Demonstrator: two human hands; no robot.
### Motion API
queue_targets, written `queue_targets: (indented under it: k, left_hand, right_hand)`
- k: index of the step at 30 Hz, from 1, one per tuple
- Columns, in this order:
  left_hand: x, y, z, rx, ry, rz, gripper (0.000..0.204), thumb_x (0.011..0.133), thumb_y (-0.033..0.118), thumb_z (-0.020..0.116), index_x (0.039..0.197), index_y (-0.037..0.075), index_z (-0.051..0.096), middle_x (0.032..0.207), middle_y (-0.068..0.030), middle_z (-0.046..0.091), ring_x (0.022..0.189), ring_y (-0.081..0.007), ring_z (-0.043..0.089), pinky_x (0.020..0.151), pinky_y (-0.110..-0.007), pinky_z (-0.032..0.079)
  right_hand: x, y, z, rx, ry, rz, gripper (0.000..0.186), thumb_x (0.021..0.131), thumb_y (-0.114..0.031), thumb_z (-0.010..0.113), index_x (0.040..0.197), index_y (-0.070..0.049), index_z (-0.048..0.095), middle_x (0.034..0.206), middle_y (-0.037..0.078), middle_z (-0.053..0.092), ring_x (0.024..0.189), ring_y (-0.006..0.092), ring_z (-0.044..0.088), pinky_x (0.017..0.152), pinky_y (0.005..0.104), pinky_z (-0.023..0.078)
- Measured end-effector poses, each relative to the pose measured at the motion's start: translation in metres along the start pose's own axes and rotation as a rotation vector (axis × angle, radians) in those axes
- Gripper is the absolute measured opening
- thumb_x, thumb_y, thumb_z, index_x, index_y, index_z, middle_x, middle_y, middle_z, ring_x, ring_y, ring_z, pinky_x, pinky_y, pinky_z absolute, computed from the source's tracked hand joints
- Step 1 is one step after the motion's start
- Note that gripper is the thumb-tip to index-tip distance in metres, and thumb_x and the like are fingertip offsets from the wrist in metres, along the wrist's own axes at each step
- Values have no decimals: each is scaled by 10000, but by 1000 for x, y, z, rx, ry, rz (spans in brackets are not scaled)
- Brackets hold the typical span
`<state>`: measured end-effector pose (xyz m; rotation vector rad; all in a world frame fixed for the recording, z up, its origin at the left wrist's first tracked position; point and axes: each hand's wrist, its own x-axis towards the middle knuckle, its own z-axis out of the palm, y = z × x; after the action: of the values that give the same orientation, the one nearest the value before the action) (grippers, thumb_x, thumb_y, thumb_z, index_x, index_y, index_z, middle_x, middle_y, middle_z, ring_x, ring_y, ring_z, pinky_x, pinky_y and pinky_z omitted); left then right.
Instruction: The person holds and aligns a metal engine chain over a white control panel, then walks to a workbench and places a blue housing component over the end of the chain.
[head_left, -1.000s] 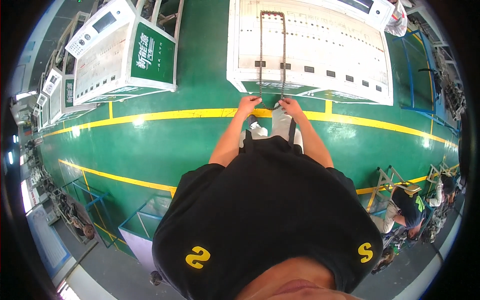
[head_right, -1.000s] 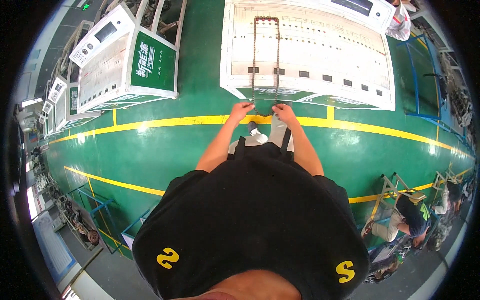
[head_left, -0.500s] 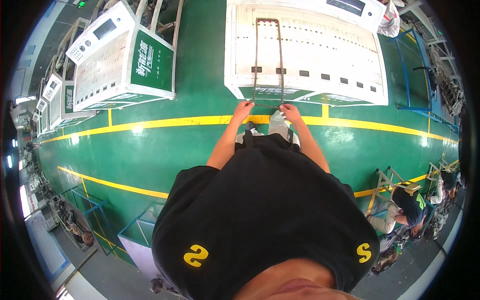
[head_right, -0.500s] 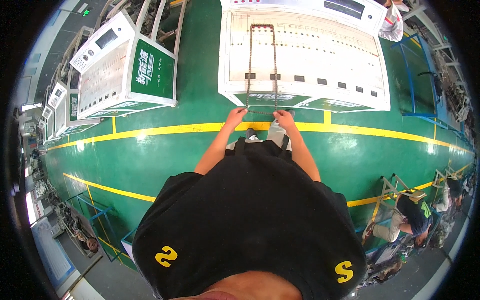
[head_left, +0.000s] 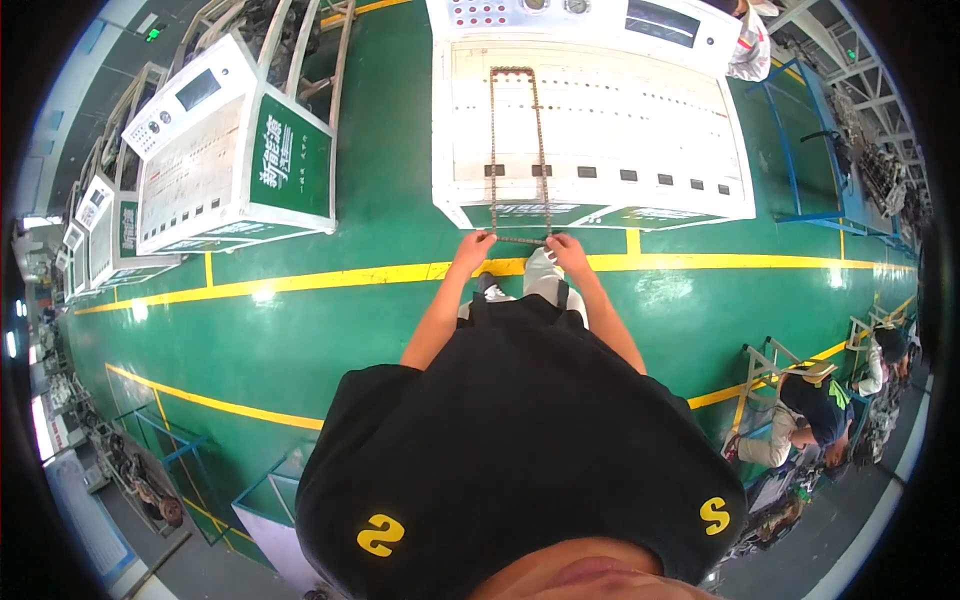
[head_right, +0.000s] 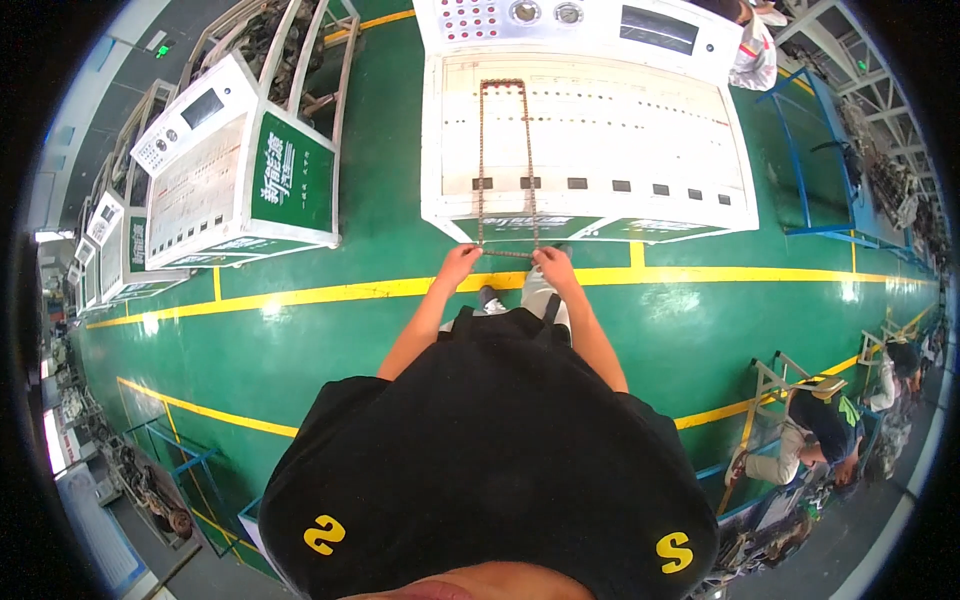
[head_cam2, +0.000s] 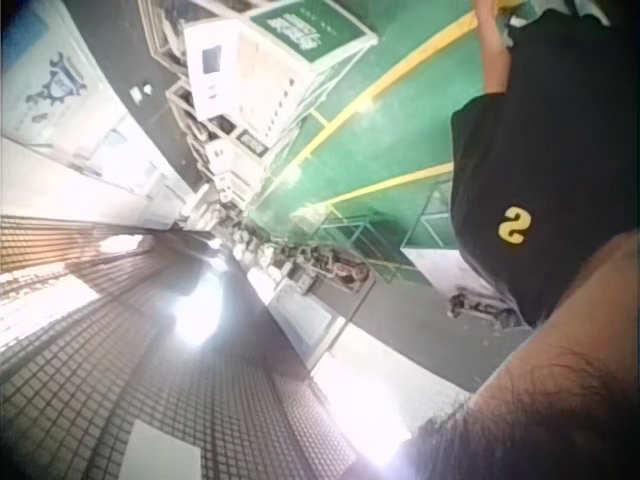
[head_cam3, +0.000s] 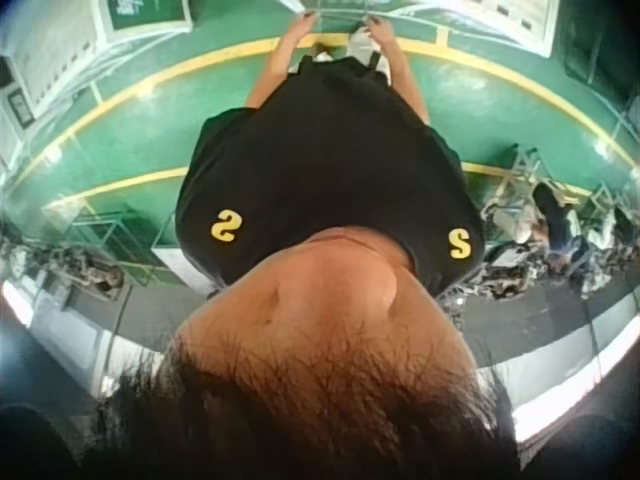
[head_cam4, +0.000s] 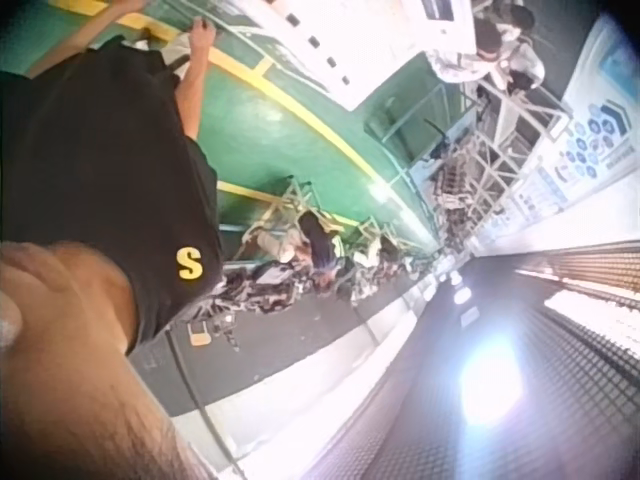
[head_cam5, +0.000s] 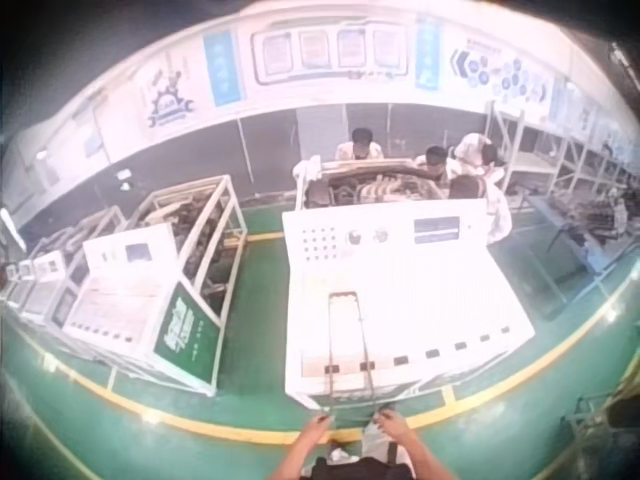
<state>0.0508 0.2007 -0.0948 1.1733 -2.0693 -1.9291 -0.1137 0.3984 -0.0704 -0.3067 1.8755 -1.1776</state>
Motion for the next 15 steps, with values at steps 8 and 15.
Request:
queue_targets:
  k: [8, 15]
  left_hand:
    - [-10, 31, 0, -112, -64, -87, 319, 878, 282, 600, 997, -12, 623, 845, -46, 626, 716, -124, 555, 625, -288, 460]
    - [-6, 22, 1, -161, -51, -69, 315, 874, 287, 607, 999, -2, 615, 843, -47, 617, 715, -121, 551, 629, -280, 460]
  right_hand:
    - [-15, -14, -9, 105, 10, -13, 335, 916, -314, 576, 1002, 3, 637, 808, 45, 657, 733, 125, 592, 652, 286, 482]
    - [-2, -6, -5, -34, -6, -62, 362, 933, -335, 544, 991, 13, 626, 780, 41, 637, 711, 129, 585, 638, 291, 487]
